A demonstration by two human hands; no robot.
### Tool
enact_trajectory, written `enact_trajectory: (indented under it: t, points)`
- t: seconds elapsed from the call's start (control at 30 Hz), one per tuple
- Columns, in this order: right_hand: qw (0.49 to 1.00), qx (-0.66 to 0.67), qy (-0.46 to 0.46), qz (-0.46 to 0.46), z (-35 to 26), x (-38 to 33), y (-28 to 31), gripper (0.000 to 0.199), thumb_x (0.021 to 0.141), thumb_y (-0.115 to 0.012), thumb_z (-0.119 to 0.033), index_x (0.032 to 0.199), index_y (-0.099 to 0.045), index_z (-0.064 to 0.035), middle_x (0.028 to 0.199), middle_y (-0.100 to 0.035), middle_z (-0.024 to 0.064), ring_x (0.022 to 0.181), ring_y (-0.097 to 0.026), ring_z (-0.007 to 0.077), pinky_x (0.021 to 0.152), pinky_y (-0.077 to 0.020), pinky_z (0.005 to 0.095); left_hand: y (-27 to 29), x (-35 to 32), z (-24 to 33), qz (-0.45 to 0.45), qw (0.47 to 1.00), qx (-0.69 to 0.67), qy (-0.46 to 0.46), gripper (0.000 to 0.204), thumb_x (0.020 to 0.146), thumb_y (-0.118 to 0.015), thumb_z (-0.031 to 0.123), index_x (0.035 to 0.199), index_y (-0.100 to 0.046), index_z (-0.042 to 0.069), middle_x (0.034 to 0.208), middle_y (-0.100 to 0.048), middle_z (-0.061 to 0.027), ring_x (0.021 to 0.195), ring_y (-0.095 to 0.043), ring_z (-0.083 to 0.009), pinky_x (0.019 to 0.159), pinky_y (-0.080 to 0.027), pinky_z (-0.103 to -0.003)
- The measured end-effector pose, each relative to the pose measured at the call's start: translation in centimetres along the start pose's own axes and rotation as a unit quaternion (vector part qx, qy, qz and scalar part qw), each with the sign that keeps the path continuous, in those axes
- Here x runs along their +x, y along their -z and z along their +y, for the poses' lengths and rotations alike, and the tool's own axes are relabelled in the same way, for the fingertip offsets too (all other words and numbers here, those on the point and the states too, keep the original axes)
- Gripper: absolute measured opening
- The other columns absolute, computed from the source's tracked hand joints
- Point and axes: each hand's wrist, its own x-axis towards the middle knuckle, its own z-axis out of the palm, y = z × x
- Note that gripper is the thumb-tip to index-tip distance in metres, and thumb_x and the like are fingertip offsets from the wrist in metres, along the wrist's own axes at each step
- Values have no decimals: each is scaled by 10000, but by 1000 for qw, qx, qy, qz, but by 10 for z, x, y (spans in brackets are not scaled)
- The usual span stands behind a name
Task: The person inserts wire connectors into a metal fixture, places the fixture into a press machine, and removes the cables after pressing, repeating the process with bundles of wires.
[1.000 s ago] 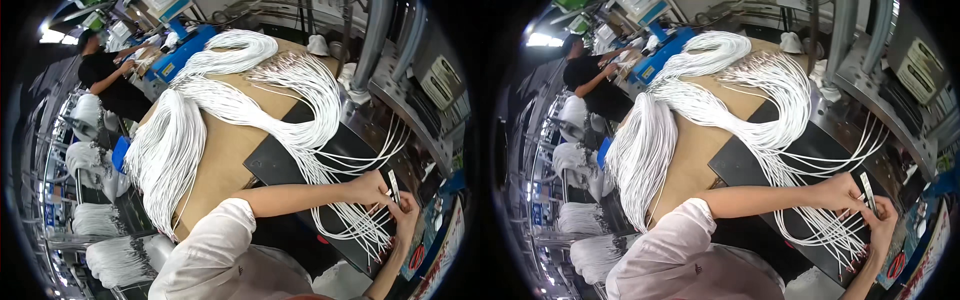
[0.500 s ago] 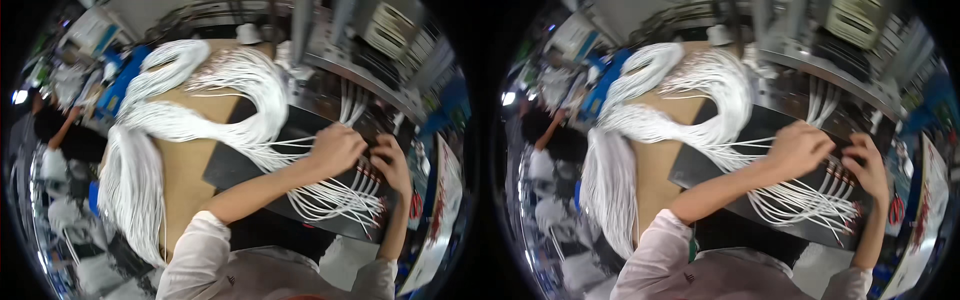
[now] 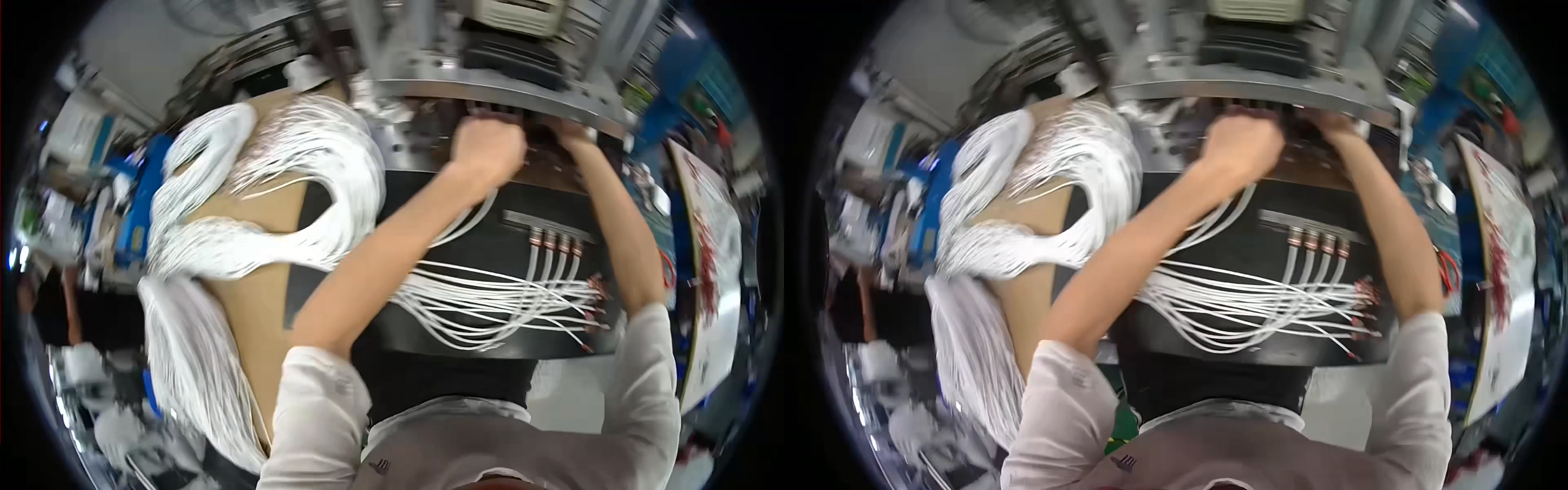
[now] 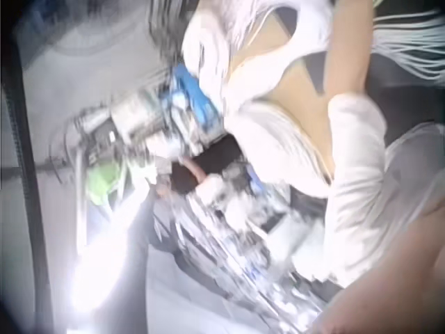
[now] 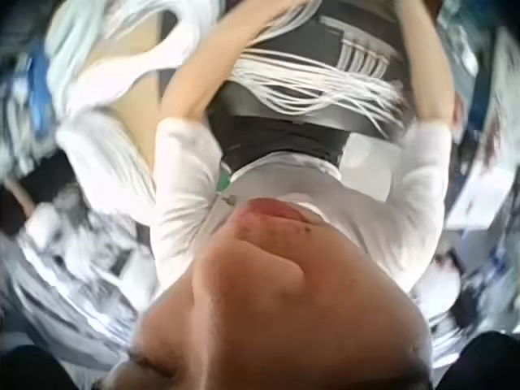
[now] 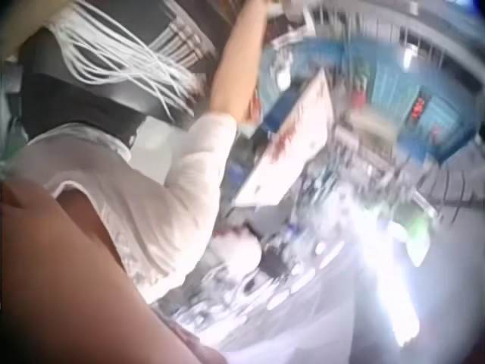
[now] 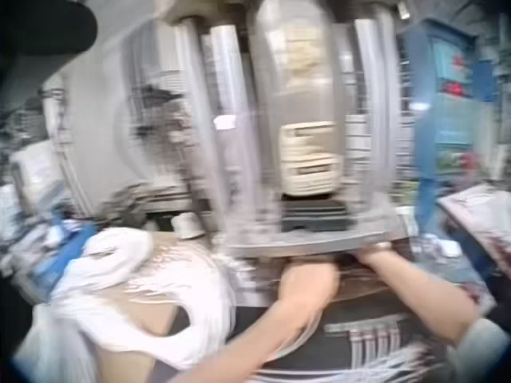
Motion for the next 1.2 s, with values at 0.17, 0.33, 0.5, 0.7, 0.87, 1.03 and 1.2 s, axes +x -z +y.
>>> enact_trajectory:
  t: [0.17,0.33,0.5,0.7,0.87,1.03,1.2]
  points:
    - [992,-29,96,-77,146,-2,23,400,1045,-527,-301,1345,-596,-45,1348,-612,188,1225,-572,348,1022,-444,431,4,5,23,72,990,-84,-90,265,831,-605,279,810,-789,89,830,-739,-144,788,-716,-328,770,-520,-478]
    - [981,171,85,-25,-54,-47,96,371,1022,-566,-297,1209,-643,14,1139,-679,215,1037,-621,403,923,-463,427,13,-98,9,221,932,-273,-93,251,694,-670,228,612,-632,-6,637,-593,-180,707,-594,-381,696,-493,-479]
    - [982,56,179,-3,-48,-103,142,251,1016,-564,-180,1101,-613,51,908,-605,221,814,-575,374,764,-459,422,64,-155,-92,372,893,-202,-157,166,802,-666,172,716,-620,38,686,-586,-105,712,-557,-335,667,-458,-423]
    - [939,302,26,-164,-94,-82,173,196,1019,-541,-132,1047,-586,56,852,-560,160,744,-518,259,695,-437,361,50,-133,-83,388,909,-56,139,245,786,-697,144,984,-671,2,1106,-627,-195,1082,-558,-377,957,-421,-518]
    - [888,348,139,-266,-50,-119,259,81,982,-534,-31,985,-547,49,831,-538,147,747,-517,222,692,-426,342,38,-192,-11,350,926,-92,-108,145,744,-718,166,802,-679,40,1002,-600,-116,1053,-532,-294,945,-350,-471]
    - [884,206,-31,-419,-67,-132,311,323,1014,-593,-254,1279,-631,-73,1291,-628,174,1154,-599,319,1012,-429,446,-15,-183,66,193,939,-193,-207,380,737,-757,359,902,-730,18,1024,-611,-155,1049,-493,-320,834,-355,-515]
    - [922,151,173,-313,-70,-155,247,236,978,-581,-137,1185,-595,-26,1174,-605,160,1016,-585,311,889,-460,416,-56,-154,103,203,956,-84,-192,509,798,-718,435,1060,-721,-2,1142,-606,-203,1168,-478,-374,864,-380,-534]
